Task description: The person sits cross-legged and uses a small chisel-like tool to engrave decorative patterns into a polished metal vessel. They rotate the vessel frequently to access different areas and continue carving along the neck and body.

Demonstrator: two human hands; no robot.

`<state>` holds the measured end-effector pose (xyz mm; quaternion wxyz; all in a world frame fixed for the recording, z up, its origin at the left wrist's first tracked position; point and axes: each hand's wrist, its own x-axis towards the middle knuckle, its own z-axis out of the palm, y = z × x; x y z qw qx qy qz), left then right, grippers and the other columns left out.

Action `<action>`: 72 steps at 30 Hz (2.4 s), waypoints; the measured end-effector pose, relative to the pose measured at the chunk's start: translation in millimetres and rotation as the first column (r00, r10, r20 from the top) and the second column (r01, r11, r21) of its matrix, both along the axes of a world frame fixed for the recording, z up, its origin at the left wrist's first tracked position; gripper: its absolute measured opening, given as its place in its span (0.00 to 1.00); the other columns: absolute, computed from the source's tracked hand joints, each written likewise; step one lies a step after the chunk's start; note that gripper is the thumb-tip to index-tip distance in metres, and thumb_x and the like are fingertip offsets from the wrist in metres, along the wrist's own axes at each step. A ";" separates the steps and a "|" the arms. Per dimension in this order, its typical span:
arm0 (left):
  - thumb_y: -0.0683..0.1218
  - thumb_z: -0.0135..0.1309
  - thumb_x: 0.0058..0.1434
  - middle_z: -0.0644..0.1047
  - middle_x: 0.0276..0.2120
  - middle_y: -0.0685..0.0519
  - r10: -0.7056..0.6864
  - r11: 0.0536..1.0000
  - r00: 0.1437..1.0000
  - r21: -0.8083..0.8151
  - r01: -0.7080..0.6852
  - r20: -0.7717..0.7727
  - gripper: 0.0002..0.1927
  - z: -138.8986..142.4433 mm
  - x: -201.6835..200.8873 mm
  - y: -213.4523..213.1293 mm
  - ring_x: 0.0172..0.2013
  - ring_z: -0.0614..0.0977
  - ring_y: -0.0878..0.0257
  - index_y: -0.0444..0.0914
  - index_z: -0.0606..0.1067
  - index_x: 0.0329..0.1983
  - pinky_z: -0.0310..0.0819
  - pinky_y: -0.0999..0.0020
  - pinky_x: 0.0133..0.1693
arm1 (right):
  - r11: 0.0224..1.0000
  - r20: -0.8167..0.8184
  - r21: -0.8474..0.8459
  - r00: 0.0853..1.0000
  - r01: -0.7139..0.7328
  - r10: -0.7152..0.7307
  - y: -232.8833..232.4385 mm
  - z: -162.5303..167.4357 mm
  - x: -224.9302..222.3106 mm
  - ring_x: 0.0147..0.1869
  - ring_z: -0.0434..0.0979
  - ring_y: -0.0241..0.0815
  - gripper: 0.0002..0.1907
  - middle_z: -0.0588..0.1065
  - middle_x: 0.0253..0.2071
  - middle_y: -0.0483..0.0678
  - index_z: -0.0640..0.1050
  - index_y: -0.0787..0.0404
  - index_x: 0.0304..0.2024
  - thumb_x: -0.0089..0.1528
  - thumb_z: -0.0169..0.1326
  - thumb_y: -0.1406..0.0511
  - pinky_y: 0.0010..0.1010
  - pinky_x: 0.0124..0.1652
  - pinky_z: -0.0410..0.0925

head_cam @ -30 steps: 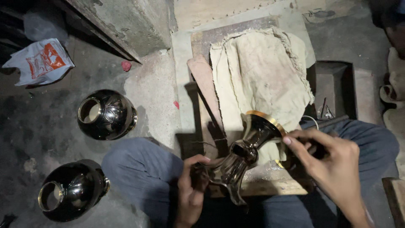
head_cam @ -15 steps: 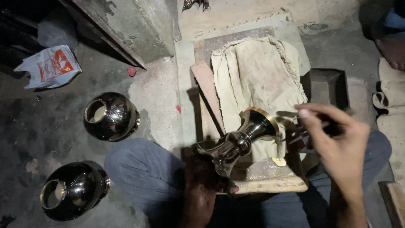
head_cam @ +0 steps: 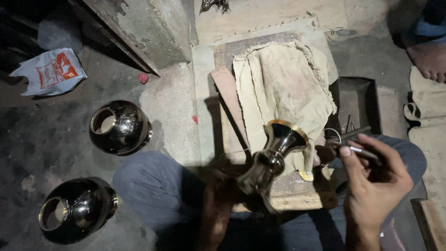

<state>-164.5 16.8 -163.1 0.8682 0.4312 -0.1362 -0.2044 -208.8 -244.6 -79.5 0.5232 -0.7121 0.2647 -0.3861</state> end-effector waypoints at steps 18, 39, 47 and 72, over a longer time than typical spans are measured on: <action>0.62 0.45 0.75 0.82 0.51 0.43 0.219 0.794 0.855 0.424 -0.437 0.470 0.28 -50.8 -62.0 -25.8 0.48 0.87 0.56 0.34 0.77 0.57 0.81 0.63 0.51 | 0.981 0.324 0.180 0.946 -0.066 0.005 63.3 -44.0 12.7 0.50 0.82 0.41 0.08 0.75 0.48 0.52 0.74 0.71 0.50 0.70 0.58 0.78 0.28 0.54 0.78; 0.45 0.54 0.71 0.85 0.45 0.49 0.153 0.814 0.817 0.398 -0.424 0.556 0.09 -133.2 -87.0 -23.0 0.44 0.88 0.64 0.37 0.81 0.48 0.82 0.69 0.49 | 0.986 0.136 -0.075 0.981 0.151 -0.140 66.2 -28.3 20.5 0.34 0.69 0.25 0.06 0.75 0.39 0.45 0.80 0.68 0.44 0.70 0.67 0.74 0.15 0.34 0.61; 0.45 0.56 0.70 0.85 0.44 0.46 0.262 0.753 0.769 0.375 -0.541 0.583 0.12 -151.1 -75.4 -31.0 0.41 0.87 0.62 0.31 0.81 0.48 0.83 0.70 0.44 | 0.992 0.155 -0.044 0.982 0.115 -0.107 52.9 -28.7 17.3 0.32 0.70 0.28 0.06 0.77 0.40 0.48 0.79 0.67 0.40 0.63 0.64 0.75 0.15 0.32 0.61; 0.49 0.52 0.73 0.79 0.48 0.41 0.054 0.884 0.919 0.409 -0.225 0.390 0.19 -124.0 -64.7 -10.1 0.46 0.80 0.56 0.27 0.78 0.53 0.75 0.63 0.49 | 0.991 0.145 0.055 0.981 0.126 -0.133 44.3 -24.3 5.4 0.33 0.74 0.37 0.06 0.77 0.40 0.55 0.77 0.71 0.45 0.65 0.58 0.75 0.22 0.34 0.65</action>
